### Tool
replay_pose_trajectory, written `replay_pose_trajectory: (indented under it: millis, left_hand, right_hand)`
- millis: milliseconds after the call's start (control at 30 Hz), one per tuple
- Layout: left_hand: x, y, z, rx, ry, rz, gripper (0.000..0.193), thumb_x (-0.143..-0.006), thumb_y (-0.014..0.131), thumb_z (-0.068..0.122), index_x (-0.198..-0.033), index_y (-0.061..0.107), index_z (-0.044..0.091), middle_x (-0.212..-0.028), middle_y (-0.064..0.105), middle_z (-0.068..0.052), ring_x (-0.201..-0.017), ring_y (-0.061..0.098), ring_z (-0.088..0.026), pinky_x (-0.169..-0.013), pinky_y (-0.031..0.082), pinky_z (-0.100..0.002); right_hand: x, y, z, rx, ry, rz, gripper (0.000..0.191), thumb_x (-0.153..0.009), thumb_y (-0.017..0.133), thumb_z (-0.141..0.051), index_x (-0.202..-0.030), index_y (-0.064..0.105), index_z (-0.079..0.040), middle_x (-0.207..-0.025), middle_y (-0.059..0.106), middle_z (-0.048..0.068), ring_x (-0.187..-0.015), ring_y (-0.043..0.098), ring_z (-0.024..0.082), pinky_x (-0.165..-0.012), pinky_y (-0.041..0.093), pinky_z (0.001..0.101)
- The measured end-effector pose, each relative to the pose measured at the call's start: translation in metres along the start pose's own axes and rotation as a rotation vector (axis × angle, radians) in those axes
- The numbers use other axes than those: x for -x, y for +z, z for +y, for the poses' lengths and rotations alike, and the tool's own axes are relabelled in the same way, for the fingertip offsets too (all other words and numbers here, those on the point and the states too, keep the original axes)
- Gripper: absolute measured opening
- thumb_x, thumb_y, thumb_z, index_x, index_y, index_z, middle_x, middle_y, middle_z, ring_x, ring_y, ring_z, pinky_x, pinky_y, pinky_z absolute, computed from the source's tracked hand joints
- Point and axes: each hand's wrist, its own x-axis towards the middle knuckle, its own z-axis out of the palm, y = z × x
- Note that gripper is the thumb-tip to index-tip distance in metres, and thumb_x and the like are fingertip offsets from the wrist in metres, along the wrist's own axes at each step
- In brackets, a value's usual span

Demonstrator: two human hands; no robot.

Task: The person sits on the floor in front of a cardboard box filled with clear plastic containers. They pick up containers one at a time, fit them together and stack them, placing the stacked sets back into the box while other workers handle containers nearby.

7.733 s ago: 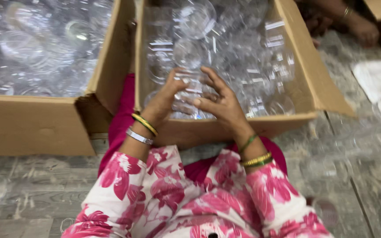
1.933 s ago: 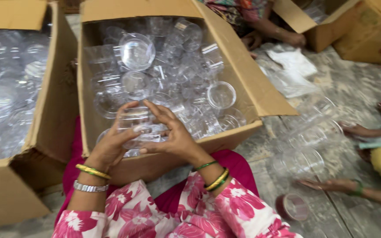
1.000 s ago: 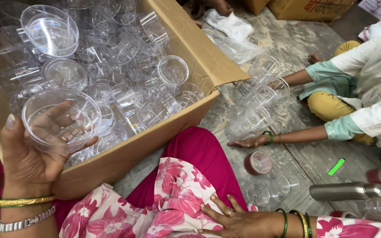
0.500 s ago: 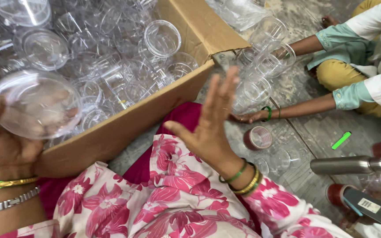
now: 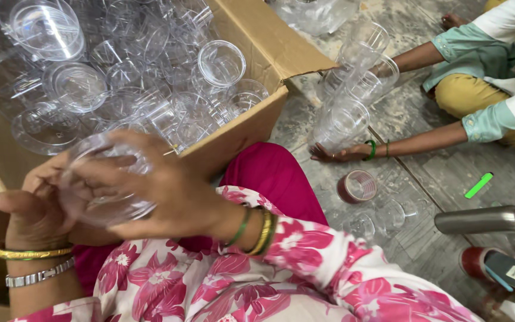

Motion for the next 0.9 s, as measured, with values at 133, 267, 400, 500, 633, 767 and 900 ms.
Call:
replay_pose_trajectory:
  millis: [133, 267, 400, 500, 633, 767, 900]
  left_hand:
    - [-0.007, 0.015, 0.007, -0.103, -0.055, 0.064, 0.116, -0.084, 0.065, 0.079, -0.158, 0.04, -0.007, -0.136, 0.059, -0.037, -0.115, 0.065, -0.048, -0.1, 0.054, -0.059]
    - [-0.009, 0.031, 0.013, -0.185, -0.036, 0.161, 0.098, -0.096, 0.061, 0.07, -0.152, 0.042, -0.008, -0.133, 0.058, -0.035, -0.117, 0.062, -0.047, -0.102, 0.053, -0.061]
    - [-0.011, 0.034, 0.015, -0.158, 0.008, 0.16, 0.086, -0.102, 0.061, 0.061, -0.152, 0.043, -0.007, -0.131, 0.058, -0.033, -0.121, 0.063, -0.044, -0.104, 0.054, -0.059]
    - [-0.012, 0.032, 0.013, -0.11, 0.003, 0.19, 0.078, -0.104, 0.061, 0.053, -0.152, 0.045, -0.006, -0.134, 0.06, -0.031, -0.117, 0.065, -0.042, -0.103, 0.055, -0.056]
    - [-0.014, 0.03, 0.008, -0.083, -0.016, 0.255, 0.067, -0.105, 0.057, 0.045, -0.148, 0.047, -0.006, -0.13, 0.063, -0.028, -0.112, 0.068, -0.039, -0.097, 0.057, -0.051]
    - [-0.022, 0.029, 0.007, -0.025, -0.049, 0.334, 0.058, -0.104, 0.056, 0.039, -0.143, 0.051, -0.004, -0.125, 0.066, -0.025, -0.107, 0.07, -0.034, -0.092, 0.059, -0.047]
    - [-0.025, 0.03, 0.006, -0.003, -0.082, 0.396, 0.05, -0.103, 0.057, 0.033, -0.139, 0.053, -0.002, -0.121, 0.067, -0.023, -0.101, 0.071, -0.031, -0.089, 0.06, -0.043]
  right_hand:
    - [0.046, -0.085, 0.054, -0.037, 0.292, 0.408, 0.099, -0.082, 0.092, -0.042, -0.155, 0.033, -0.008, -0.149, 0.044, 0.011, -0.139, 0.053, 0.025, -0.116, 0.052, 0.0406]
    - [0.091, -0.191, 0.141, 0.689, 0.425, 0.644, 0.079, -0.08, 0.1, -0.029, -0.135, 0.047, -0.007, -0.13, 0.05, 0.014, -0.128, 0.05, 0.033, -0.112, 0.044, 0.0479]
    - [0.143, -0.242, 0.206, 0.772, 0.815, 0.564, 0.079, -0.075, 0.097, -0.035, -0.131, 0.048, -0.006, -0.131, 0.049, 0.021, -0.124, 0.048, 0.039, -0.107, 0.044, 0.0509]
    - [0.16, -0.251, 0.224, 0.775, 0.833, 0.486, 0.084, -0.075, 0.097, -0.037, -0.136, 0.048, -0.006, -0.136, 0.048, 0.028, -0.131, 0.043, 0.044, -0.111, 0.04, 0.0548]
    - [0.133, -0.235, 0.215, 0.986, 0.643, 0.521, 0.095, -0.083, 0.099, -0.039, -0.149, 0.041, -0.002, -0.15, 0.033, 0.041, -0.14, 0.027, 0.055, -0.114, 0.027, 0.0633]
    - [0.049, -0.192, 0.201, 0.739, 0.227, 0.471, 0.07, -0.101, 0.089, -0.024, -0.152, 0.044, -0.004, -0.161, 0.045, 0.022, -0.155, 0.035, 0.042, -0.13, 0.025, 0.0585]
    - [-0.05, -0.132, 0.211, 0.511, 0.253, -0.062, 0.056, -0.092, 0.083, -0.024, -0.143, 0.059, -0.019, -0.141, 0.064, 0.013, -0.135, 0.062, 0.034, -0.12, 0.047, 0.0383]
